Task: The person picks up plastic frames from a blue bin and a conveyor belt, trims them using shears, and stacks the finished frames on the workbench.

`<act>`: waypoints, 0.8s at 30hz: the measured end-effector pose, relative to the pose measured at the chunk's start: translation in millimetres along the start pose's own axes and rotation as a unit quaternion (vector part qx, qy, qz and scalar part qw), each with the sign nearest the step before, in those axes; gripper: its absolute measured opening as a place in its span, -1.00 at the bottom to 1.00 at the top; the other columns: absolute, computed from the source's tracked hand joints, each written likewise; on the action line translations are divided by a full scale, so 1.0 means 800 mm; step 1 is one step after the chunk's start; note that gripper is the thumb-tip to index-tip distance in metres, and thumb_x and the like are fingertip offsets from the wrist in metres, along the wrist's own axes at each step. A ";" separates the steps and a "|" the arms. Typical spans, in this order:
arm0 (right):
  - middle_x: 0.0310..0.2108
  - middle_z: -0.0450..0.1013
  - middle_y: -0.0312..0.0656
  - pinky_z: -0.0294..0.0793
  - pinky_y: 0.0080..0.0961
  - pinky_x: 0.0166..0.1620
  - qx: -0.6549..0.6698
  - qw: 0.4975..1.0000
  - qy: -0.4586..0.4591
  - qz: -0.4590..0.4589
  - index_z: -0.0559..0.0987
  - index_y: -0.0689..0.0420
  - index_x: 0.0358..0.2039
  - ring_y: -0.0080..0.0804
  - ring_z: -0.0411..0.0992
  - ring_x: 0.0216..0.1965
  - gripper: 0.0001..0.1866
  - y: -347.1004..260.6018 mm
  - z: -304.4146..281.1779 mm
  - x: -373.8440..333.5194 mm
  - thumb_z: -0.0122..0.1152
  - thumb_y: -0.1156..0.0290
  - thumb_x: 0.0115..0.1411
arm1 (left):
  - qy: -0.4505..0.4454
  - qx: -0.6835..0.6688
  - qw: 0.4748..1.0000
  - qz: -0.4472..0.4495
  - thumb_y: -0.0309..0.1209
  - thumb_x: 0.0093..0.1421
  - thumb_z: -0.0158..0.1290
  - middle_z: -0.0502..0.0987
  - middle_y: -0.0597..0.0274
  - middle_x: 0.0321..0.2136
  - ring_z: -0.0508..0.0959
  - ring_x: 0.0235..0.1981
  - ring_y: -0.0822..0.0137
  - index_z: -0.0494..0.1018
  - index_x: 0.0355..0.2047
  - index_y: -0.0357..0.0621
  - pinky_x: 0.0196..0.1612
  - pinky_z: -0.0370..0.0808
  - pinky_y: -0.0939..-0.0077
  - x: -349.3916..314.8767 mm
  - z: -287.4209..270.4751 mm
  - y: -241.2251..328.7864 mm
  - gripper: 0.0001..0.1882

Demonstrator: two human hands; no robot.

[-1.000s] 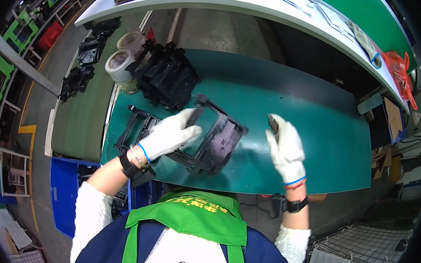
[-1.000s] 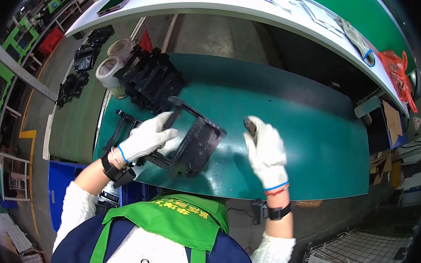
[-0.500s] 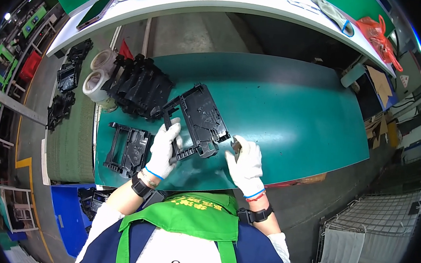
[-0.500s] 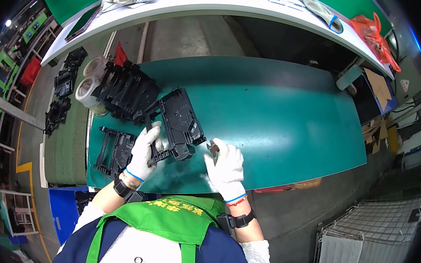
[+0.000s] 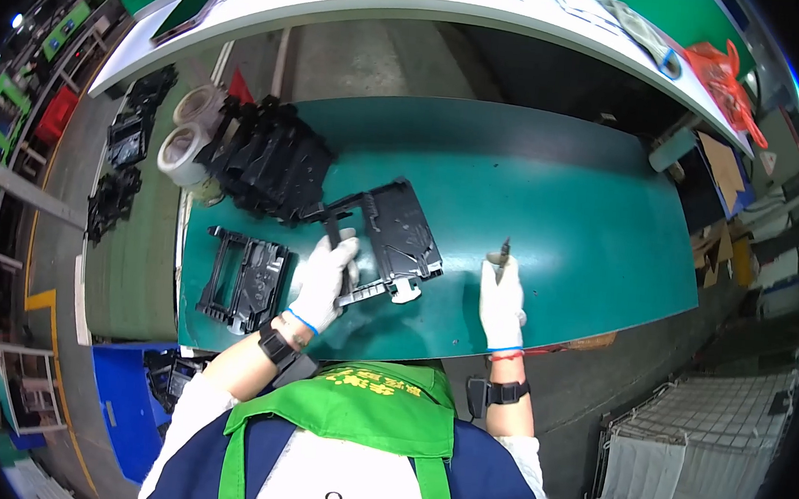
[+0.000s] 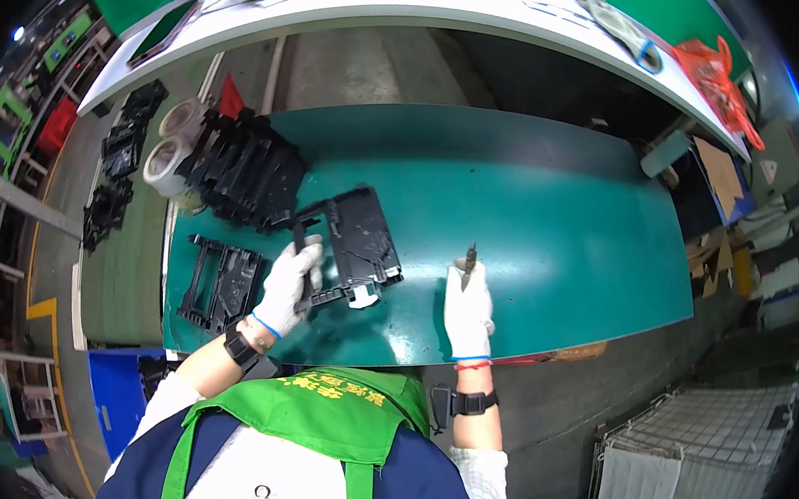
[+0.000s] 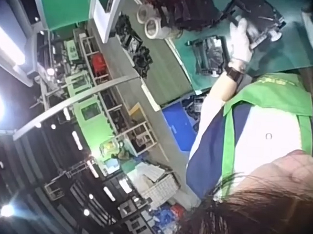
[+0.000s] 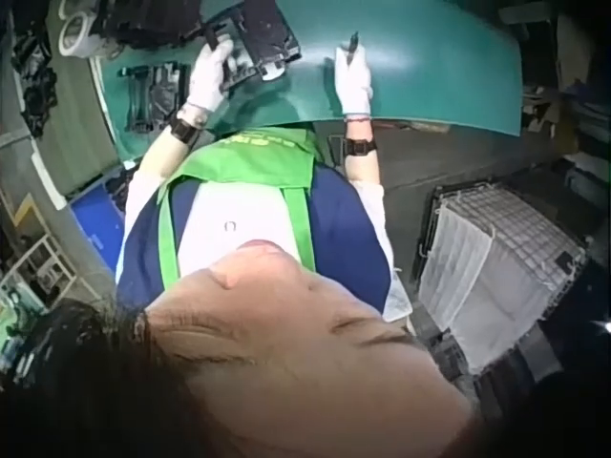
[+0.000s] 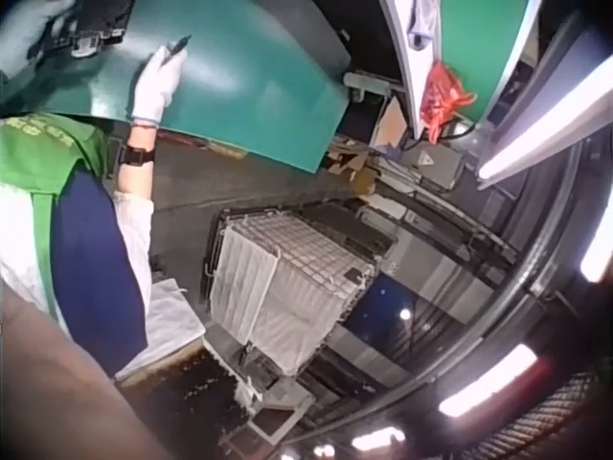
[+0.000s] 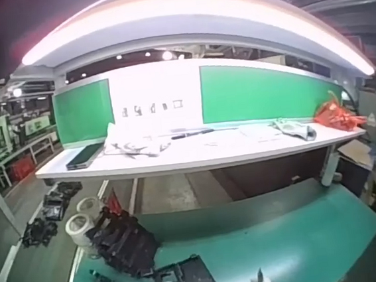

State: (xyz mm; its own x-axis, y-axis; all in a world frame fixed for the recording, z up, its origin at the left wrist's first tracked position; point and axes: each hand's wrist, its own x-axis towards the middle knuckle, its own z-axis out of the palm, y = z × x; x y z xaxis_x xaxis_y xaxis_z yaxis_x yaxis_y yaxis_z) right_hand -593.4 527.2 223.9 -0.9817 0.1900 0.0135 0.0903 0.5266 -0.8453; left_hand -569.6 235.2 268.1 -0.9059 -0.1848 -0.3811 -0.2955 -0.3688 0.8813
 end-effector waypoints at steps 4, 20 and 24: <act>-0.12 0.61 -0.07 0.59 -0.27 -0.04 -0.061 0.989 -0.062 -0.120 0.58 0.07 0.13 -0.14 0.62 -0.08 -0.57 -0.052 -0.006 -0.021 0.39 0.29 0.28 | 0.025 0.122 0.992 0.002 -0.18 0.46 0.11 0.45 0.42 -0.47 0.42 -0.53 0.56 0.37 0.26 -0.27 -0.44 0.40 0.58 0.012 -0.009 -0.025 -0.48; 0.08 0.57 0.01 0.61 -0.30 0.10 -0.155 0.922 -0.262 -0.240 0.53 0.16 0.24 -0.10 0.61 0.05 -0.45 -0.065 0.030 -0.042 0.27 0.61 0.21 | 0.105 0.640 0.758 0.070 -0.11 0.37 0.13 0.70 -0.08 -0.06 0.68 0.02 0.11 0.57 0.19 -0.14 0.08 0.57 0.26 -0.070 -0.237 0.133 -0.50; 0.10 0.58 -0.01 0.59 -0.32 0.16 -0.012 0.965 -0.180 -0.190 0.51 0.20 0.26 -0.17 0.60 0.10 -0.44 -0.029 0.045 -0.032 0.22 0.70 0.22 | 0.111 0.583 0.805 0.013 -0.19 0.31 0.20 0.64 -0.07 0.05 0.64 0.06 0.18 0.37 0.38 -0.15 0.10 0.56 0.27 -0.065 -0.303 0.103 -0.33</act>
State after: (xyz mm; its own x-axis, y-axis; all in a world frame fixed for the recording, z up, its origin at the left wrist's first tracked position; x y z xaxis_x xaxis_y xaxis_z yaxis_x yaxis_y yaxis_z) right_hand -576.8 479.9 224.0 -0.9391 -0.3181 0.1300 -0.2878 0.5215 -0.8032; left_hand -473.2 -6.6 293.0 -0.8775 -0.3856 -0.2853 -0.4795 0.7188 0.5033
